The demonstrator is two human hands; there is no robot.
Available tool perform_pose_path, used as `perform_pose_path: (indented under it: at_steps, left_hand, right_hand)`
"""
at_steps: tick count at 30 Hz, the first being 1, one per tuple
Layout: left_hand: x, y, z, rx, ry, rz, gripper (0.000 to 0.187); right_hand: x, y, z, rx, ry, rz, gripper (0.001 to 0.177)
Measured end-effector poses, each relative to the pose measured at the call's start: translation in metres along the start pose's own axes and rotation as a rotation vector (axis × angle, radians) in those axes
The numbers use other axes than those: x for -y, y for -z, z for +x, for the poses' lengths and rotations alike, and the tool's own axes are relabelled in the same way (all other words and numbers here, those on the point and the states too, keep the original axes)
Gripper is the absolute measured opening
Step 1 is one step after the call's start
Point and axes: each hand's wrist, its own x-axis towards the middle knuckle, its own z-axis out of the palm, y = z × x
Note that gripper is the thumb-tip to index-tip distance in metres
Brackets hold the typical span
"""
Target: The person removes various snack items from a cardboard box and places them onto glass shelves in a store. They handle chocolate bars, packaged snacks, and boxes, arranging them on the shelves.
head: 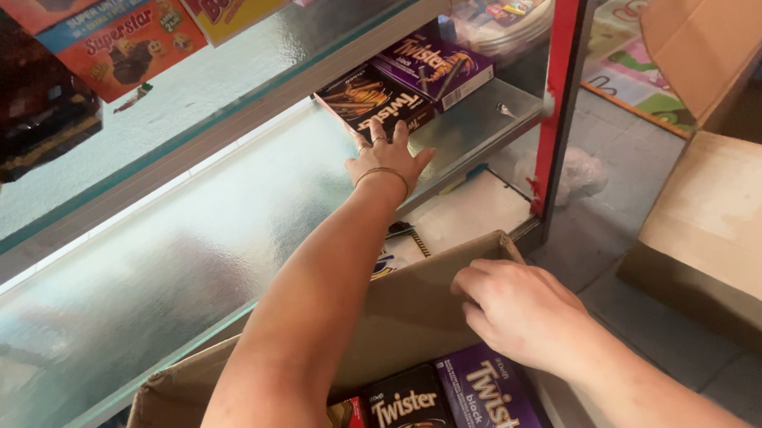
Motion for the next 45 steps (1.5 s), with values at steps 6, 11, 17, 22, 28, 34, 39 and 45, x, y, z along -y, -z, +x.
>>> perform_pose_path:
  at_steps: [6,11,17,22,28,34,39,45]
  left_hand:
    - [0.007,0.013,-0.028,-0.106,-0.076,-0.065,0.072]
    - [0.021,0.017,-0.09,-0.185,-0.263,-0.031,0.068]
    - [0.064,0.036,-0.178,-0.081,-0.347,-0.023,0.066]
    - [0.116,0.048,-0.235,-0.001,-0.295,-0.011,0.064]
    - [0.186,0.056,-0.291,0.103,-0.105,0.013,0.065]
    - [0.234,0.048,-0.317,0.071,0.004,-0.035,0.056]
    - [0.253,0.035,-0.327,-0.025,0.081,-0.079,0.054]
    - [0.292,0.008,-0.332,-0.128,0.126,-0.178,0.048]
  right_hand:
    - [-0.008,-0.005,0.001,0.003,0.005,-0.025,0.023]
    - [-0.023,-0.018,-0.003,-0.048,0.023,-0.042,0.028]
    - [-0.038,-0.029,0.0,-0.043,-0.023,-0.107,0.032]
    - [-0.07,-0.043,0.005,0.016,-0.085,-0.126,0.034]
    - [-0.119,-0.052,0.014,0.048,0.155,-0.088,0.042]
    - [-0.158,-0.064,0.037,0.122,0.452,-0.373,0.04]
    - [-0.175,-0.059,0.053,0.154,0.403,-0.486,0.039]
    - [-0.156,-0.084,0.061,0.218,0.354,-0.457,0.04]
